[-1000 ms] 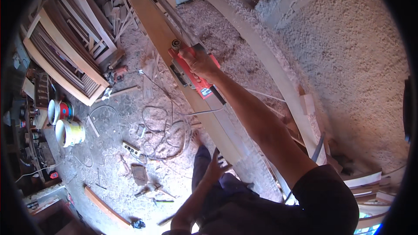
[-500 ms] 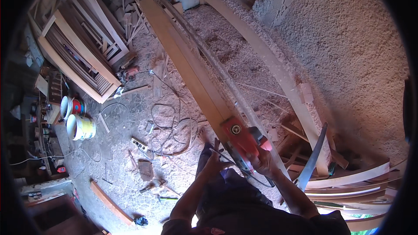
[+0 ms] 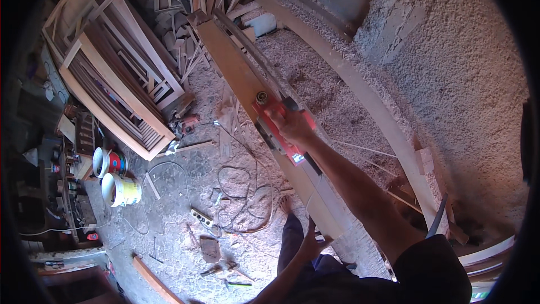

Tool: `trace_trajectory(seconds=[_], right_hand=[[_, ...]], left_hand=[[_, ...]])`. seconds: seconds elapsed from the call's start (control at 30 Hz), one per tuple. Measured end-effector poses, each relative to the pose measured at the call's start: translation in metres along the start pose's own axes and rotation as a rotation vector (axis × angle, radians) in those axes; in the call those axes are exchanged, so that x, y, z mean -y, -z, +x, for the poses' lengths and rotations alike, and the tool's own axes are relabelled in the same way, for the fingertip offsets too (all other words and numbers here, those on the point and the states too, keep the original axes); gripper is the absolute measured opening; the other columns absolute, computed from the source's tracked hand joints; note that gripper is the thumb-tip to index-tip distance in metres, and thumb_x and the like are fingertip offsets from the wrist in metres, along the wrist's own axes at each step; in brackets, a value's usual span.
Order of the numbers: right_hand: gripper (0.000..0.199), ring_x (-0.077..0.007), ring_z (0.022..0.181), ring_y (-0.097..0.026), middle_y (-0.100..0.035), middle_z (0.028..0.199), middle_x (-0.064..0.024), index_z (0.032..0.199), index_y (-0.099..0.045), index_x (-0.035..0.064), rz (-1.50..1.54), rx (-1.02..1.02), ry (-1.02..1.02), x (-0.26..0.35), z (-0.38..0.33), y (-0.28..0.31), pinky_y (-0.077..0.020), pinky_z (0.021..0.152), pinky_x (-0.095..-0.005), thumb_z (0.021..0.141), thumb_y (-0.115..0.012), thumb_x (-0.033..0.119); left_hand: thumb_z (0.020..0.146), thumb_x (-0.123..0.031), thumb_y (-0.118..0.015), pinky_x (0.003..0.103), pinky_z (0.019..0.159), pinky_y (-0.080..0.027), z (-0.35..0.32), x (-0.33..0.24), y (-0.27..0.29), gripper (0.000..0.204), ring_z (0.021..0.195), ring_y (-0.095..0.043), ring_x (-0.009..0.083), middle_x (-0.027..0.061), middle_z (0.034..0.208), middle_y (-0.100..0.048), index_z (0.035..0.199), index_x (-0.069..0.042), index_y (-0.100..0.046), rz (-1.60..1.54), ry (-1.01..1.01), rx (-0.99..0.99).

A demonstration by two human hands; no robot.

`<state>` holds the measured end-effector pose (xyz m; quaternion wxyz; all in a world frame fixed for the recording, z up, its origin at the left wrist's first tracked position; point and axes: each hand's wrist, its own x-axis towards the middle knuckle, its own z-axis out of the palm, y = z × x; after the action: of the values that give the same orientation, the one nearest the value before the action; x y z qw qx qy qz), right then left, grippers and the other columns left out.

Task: The person assembles a wooden frame by hammering nails into a long plank resting on a workbench. They retrieve nails from a small wooden box and use a hammer to secure the pieces. Later, they use a red electric planer to smooth the surface of the plank.

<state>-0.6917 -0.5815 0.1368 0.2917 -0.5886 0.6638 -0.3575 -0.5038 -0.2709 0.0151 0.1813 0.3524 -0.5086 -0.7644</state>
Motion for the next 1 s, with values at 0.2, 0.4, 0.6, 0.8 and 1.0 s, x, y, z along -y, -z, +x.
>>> trace_trajectory(seconds=[0.2,0.4,0.6,0.8,1.0], right_hand=[[0.052,-0.0141,0.038,-0.047,-0.048,0.053,-0.0029,0.099,-0.063,0.0042,0.504,0.014,-0.342,0.041,0.168,0.01,-0.0381,0.035,-0.0328,0.096,-0.054,0.056],[0.054,-0.0116,0.041,-0.045,-0.046,0.056,-0.0005,0.107,-0.062,0.0058,0.578,0.096,-0.353,0.038,0.132,0.013,-0.0378,0.037,-0.0307,0.096,-0.052,0.058],[0.055,-0.018,0.042,-0.053,-0.051,0.054,-0.0051,0.119,-0.057,0.0089,0.443,0.087,-0.395,0.032,-0.045,0.043,-0.0434,0.039,-0.0349,0.094,-0.054,0.058],[0.037,-0.0418,0.066,-0.064,-0.058,0.118,-0.0258,0.129,-0.051,0.0161,-0.379,-0.187,0.445,-0.033,-0.267,0.052,-0.0537,0.054,-0.0469,0.093,-0.054,0.012],[0.071,-0.0385,0.071,-0.068,-0.065,0.077,-0.0245,0.143,-0.042,0.0023,0.101,-0.014,-0.263,0.012,-0.439,0.086,-0.0492,0.06,-0.0447,0.095,-0.052,0.054]], left_hand=[[0.079,-0.013,-0.082,0.037,0.084,-0.056,-0.003,0.026,-0.004,0.115,0.115,-0.061,0.0289,0.019,0.142,-0.046,0.155,-0.003,0.003,0.087,-0.009,-0.01],[0.077,-0.011,-0.083,0.037,0.078,-0.057,-0.003,0.015,-0.003,0.117,0.113,-0.063,0.0279,0.0186,0.145,-0.043,0.156,-0.004,0.003,-0.001,-0.068,0.002],[0.075,-0.008,-0.084,0.036,0.082,-0.057,0.002,0.001,0.01,0.122,0.121,-0.056,0.0263,0.0192,0.151,-0.037,0.157,-0.009,0.006,-0.001,-0.05,0.092],[0.073,-0.011,-0.086,0.034,0.093,-0.051,-0.012,0.003,0.013,0.129,0.128,-0.049,0.0278,0.0227,0.154,-0.03,0.156,-0.009,0.013,0.162,-0.016,0.199],[0.069,-0.016,-0.09,0.04,0.113,-0.036,-0.036,0.001,0.004,0.136,0.142,-0.033,0.0333,0.0245,0.156,-0.023,0.154,-0.004,0.015,0.193,-0.11,0.137]])
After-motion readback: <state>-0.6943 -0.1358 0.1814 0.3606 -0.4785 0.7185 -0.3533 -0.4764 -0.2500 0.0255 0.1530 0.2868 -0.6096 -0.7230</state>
